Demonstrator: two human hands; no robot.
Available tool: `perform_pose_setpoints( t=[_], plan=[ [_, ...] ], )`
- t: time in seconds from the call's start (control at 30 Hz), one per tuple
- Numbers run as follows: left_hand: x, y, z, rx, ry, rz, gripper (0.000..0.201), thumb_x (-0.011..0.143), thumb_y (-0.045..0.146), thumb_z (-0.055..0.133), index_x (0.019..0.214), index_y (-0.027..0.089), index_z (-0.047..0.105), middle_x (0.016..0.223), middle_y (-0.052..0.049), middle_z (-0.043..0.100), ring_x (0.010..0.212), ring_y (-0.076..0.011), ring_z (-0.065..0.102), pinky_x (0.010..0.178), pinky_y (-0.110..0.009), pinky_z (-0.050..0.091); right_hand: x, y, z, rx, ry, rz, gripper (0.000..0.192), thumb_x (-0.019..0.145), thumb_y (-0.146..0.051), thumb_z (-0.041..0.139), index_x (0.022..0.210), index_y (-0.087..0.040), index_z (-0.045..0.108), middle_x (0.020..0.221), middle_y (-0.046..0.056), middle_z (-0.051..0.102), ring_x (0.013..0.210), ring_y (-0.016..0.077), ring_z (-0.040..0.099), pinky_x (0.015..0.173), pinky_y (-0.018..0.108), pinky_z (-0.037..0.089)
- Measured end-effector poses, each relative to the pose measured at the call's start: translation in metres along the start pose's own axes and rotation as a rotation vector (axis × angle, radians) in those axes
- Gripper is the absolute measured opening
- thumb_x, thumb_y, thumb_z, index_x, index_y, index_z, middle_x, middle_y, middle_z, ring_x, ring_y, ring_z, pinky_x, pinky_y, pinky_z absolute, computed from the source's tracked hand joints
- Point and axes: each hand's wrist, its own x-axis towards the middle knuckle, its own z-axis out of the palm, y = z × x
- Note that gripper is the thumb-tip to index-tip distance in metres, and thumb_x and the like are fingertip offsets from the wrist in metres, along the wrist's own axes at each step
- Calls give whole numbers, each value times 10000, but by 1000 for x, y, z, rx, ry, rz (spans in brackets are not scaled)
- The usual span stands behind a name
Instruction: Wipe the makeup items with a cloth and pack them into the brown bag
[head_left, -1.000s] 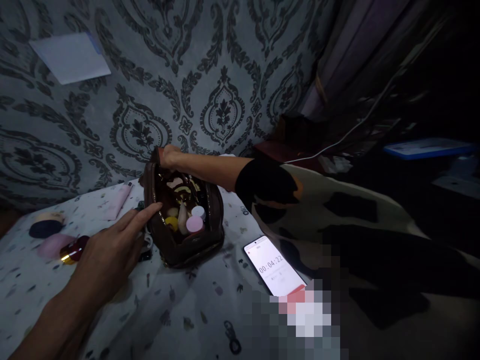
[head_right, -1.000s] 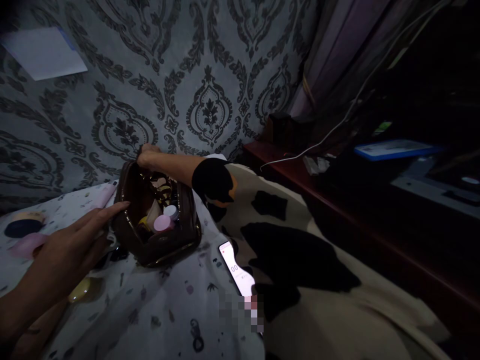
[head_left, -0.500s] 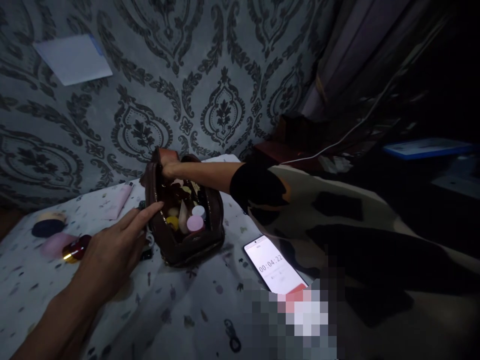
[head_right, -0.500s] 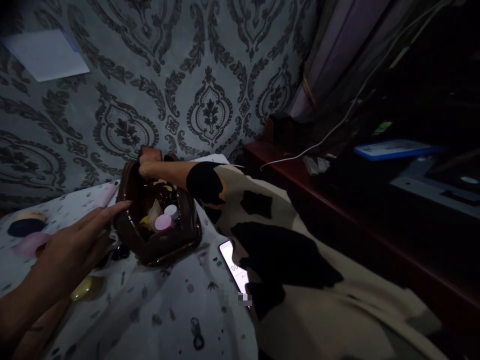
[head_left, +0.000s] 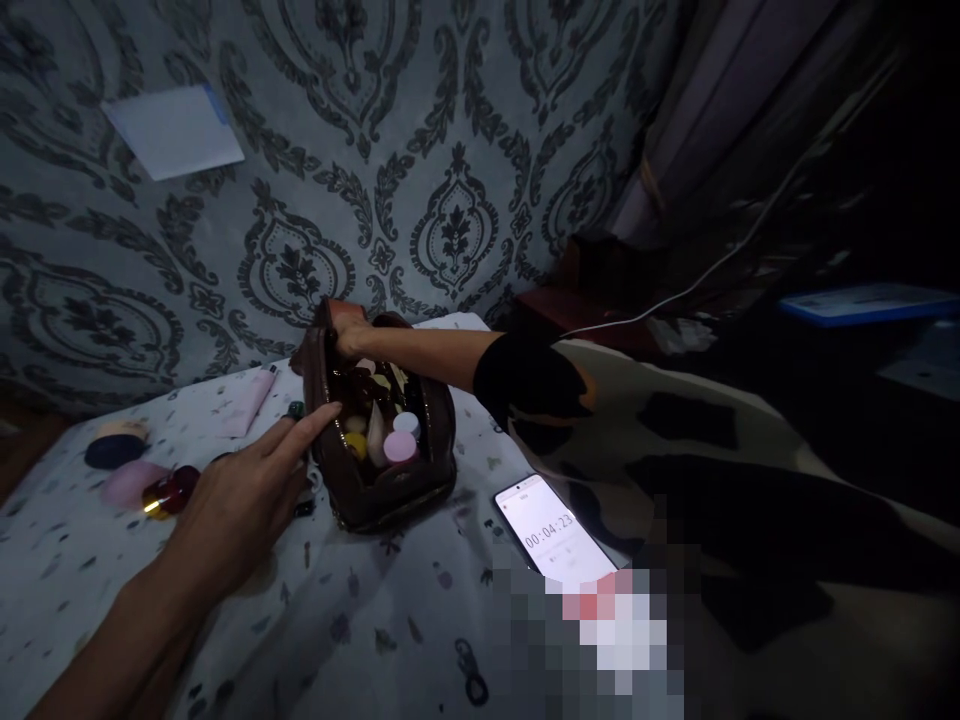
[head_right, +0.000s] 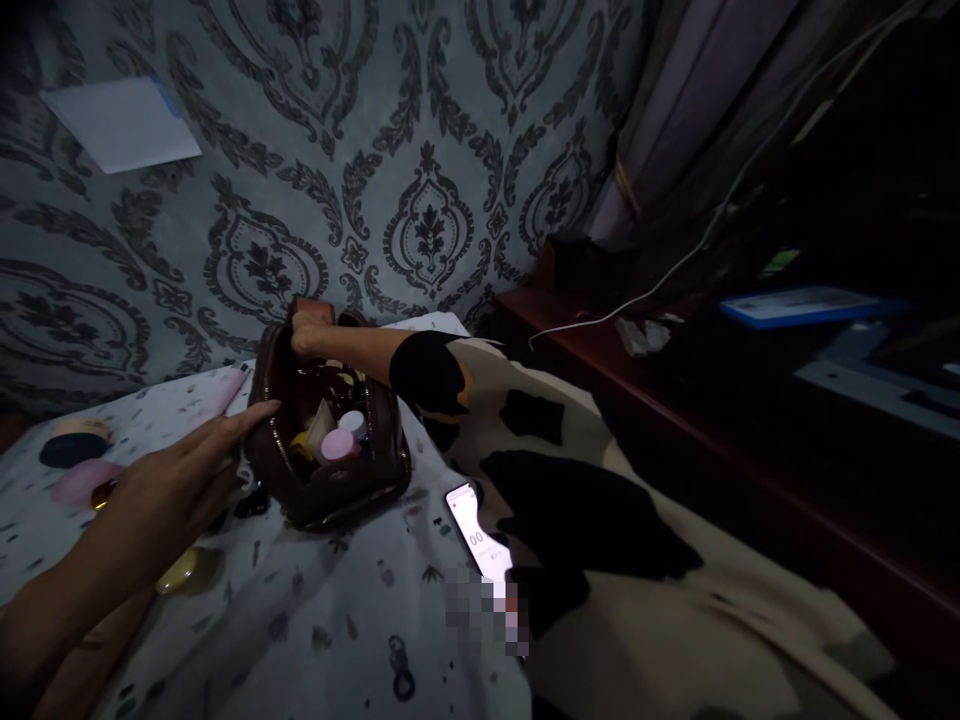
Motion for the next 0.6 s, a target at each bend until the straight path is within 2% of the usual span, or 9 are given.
perform_pose_setpoints(
  t=[0.27,0.43,0.6],
  plan=[
    [0,-1,2,-12,25,9,585,908,189,340,1474,338,344,1125,-41,655,764,-180,676,594,-255,495,-10,-13,-3,-236,-62,59,183,742,-15,615,878,-94,711,962,121,718,1020,245,659,836,286,513],
    [1,-1,1,16,19,13,595,907,189,332,1478,355,319,1131,-36,658,739,-181,676,569,-255,480,-15,-14,-9,-278,-89,46,146,781,-47,626,891,-69,719,976,127,720,1016,246,660,836,276,515],
    [1,-1,1,20,8,3,607,894,195,335,1479,359,322,1158,-37,653,765,-198,682,572,-267,486,-16,-15,-12,-295,-126,51,139,749,-39,673,876,-56,727,950,120,726,949,224,671,817,275,526]
  ],
)
